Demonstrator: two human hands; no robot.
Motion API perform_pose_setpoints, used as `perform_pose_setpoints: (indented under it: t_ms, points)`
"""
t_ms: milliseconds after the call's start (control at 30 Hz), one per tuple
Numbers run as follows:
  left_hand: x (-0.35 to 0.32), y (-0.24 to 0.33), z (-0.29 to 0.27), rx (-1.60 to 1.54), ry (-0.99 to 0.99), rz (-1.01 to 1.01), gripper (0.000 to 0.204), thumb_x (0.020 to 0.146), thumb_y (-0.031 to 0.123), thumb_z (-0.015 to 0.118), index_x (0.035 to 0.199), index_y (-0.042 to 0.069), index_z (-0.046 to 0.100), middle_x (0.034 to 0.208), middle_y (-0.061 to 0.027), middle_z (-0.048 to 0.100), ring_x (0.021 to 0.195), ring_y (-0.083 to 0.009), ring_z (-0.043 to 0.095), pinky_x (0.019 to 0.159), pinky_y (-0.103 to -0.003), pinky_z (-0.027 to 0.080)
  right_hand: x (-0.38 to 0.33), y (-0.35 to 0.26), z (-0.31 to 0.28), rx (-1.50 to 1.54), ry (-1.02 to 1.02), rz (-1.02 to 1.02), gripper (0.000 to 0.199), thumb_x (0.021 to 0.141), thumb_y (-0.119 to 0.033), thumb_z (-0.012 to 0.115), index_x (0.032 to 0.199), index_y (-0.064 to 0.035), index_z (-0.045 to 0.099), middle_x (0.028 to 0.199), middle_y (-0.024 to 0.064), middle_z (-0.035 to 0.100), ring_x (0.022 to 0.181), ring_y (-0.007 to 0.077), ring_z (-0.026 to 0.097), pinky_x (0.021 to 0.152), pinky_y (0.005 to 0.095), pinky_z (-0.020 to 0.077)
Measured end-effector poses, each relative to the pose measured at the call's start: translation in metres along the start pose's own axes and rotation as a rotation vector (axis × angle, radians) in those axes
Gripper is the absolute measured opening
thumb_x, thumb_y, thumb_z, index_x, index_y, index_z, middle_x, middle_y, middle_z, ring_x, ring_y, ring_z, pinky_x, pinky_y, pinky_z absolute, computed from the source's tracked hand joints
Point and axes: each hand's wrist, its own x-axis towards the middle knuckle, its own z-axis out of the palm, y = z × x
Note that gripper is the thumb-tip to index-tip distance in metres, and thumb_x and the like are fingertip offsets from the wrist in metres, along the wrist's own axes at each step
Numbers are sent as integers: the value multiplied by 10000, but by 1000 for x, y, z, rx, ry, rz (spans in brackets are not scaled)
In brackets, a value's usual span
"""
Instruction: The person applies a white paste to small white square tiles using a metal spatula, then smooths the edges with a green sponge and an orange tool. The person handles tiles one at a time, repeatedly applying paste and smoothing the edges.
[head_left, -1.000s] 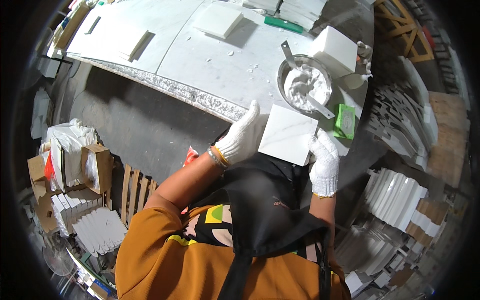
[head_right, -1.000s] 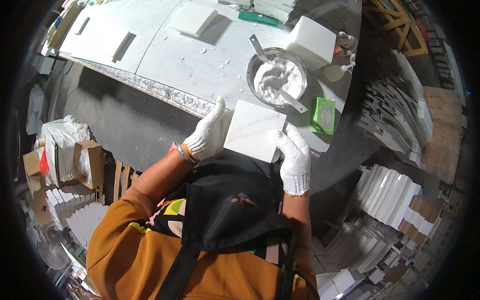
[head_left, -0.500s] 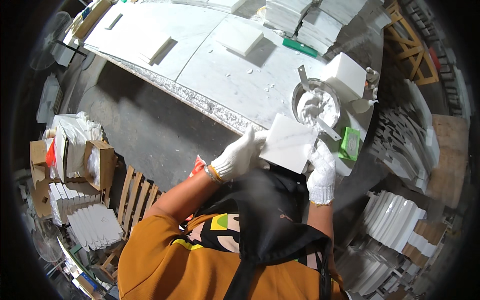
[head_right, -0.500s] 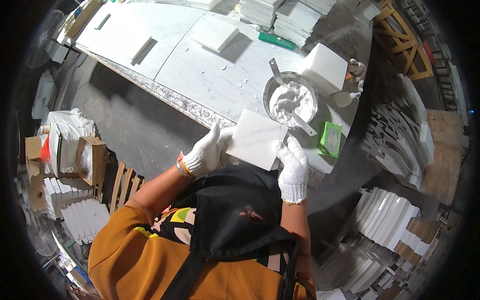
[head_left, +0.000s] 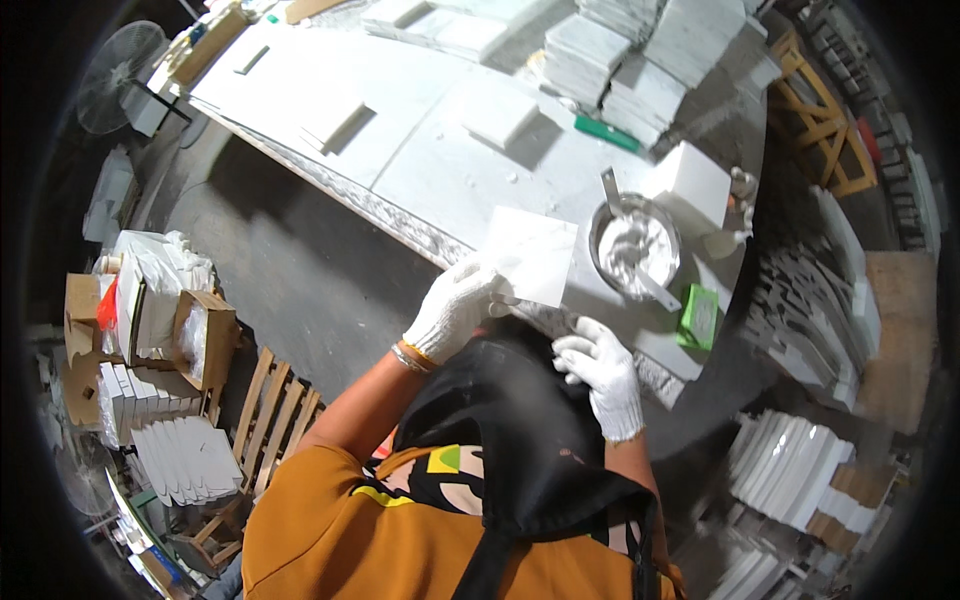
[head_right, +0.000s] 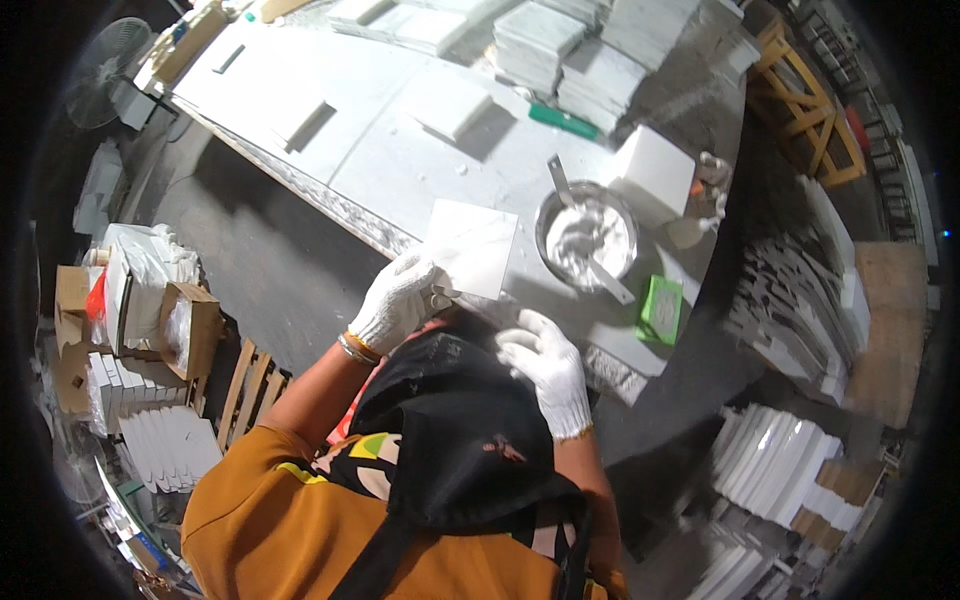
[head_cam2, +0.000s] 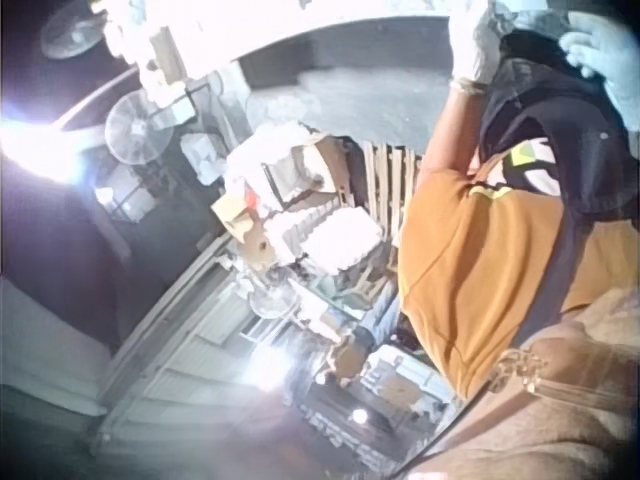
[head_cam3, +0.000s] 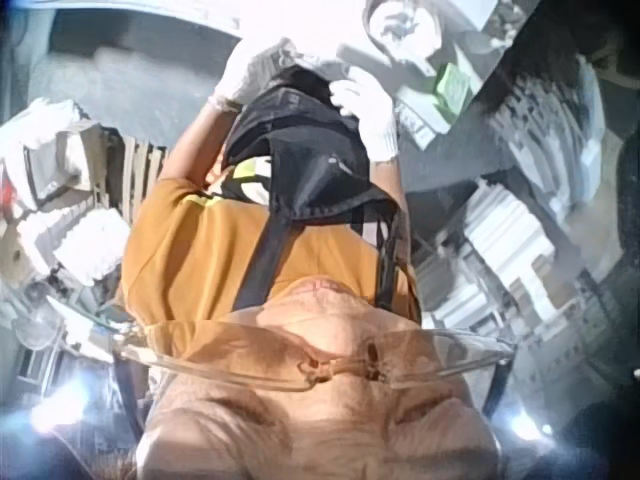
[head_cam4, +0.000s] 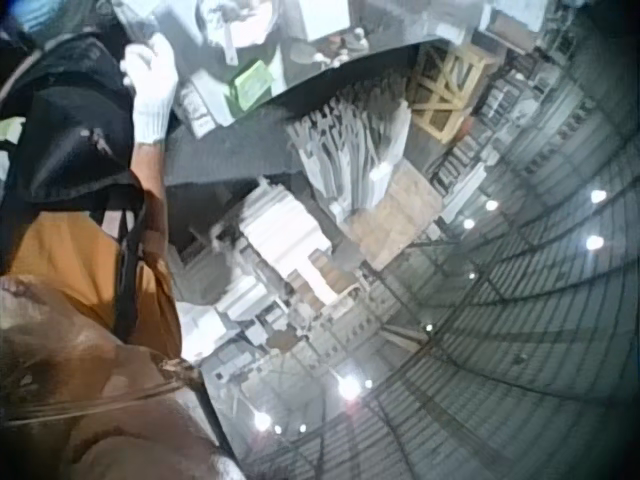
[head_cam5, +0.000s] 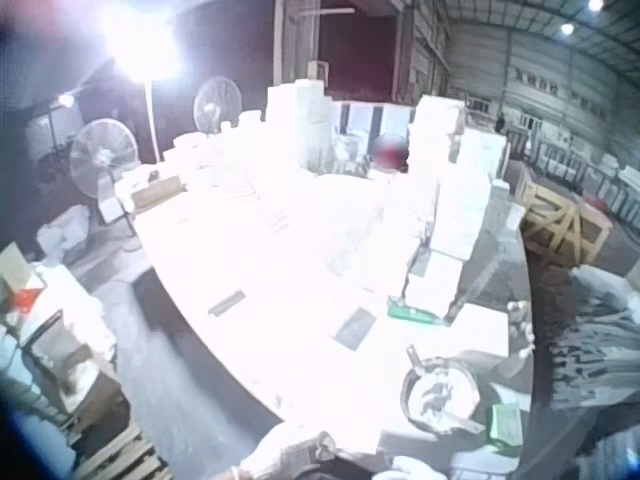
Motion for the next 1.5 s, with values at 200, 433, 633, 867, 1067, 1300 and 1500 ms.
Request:
perform_pose_setpoints:
  t_ms: [200,433,633,867,1067,1300,1500]
  points:
    - [34,35,-31,124,53,89,334,951,260,628,1179,23,570,985,-109,663,918,-229,661,808,-352,523,4,16,-39,-91,94,-87,443,912,-101,643,1310,47,515,993,76,678,769,93,646,628,201,495]
    - [52,79,-47,314,95,103,349,979,308,585,1159,9,579,972,-140,699,892,-218,668,803,-325,533,14,29,-53,-75,105,-98,413,915,-135,641,1277,41,549,972,94,698,722,104,658,579,199,498]
    - [55,91,-99,407,246,86,406,951,277,641,1201,-39,587,1037,-127,681,932,-216,671,807,-338,549,16,29,-54,-72,110,-89,409,910,-127,634,1275,41,553,945,101,698,691,106,653,547,197,495]
    - [36,115,-75,772,357,218,484,935,247,642,1346,6,558,1118,-82,670,855,-131,681,696,-244,537,14,30,-55,-92,126,-98,385,932,-117,602,1282,39,559,963,108,703,705,107,661,562,199,498]
    - [9,120,-90,863,566,316,384,931,218,636,1269,36,623,1020,-44,695,751,-100,645,627,-222,497,13,30,-52,-84,137,-137,400,924,-114,617,1282,47,541,936,102,690,688,106,644,543,189,487]
    - [-9,46,-86,1154,528,436,297,911,192,681,1170,46,678,910,-29,704,693,-73,616,645,-230,516,14,39,-55,-43,108,-160,398,917,-101,630,1271,53,534,915,92,672,678,100,624,531,187,478]
    - [16,40,-63,1374,507,555,224,881,137,659,1081,39,687,859,-101,706,746,-179,685,701,-276,532,13,41,-58,-46,86,-206,371,925,-106,619,1261,33,550,928,90,679,695,105,634,555,195,488]
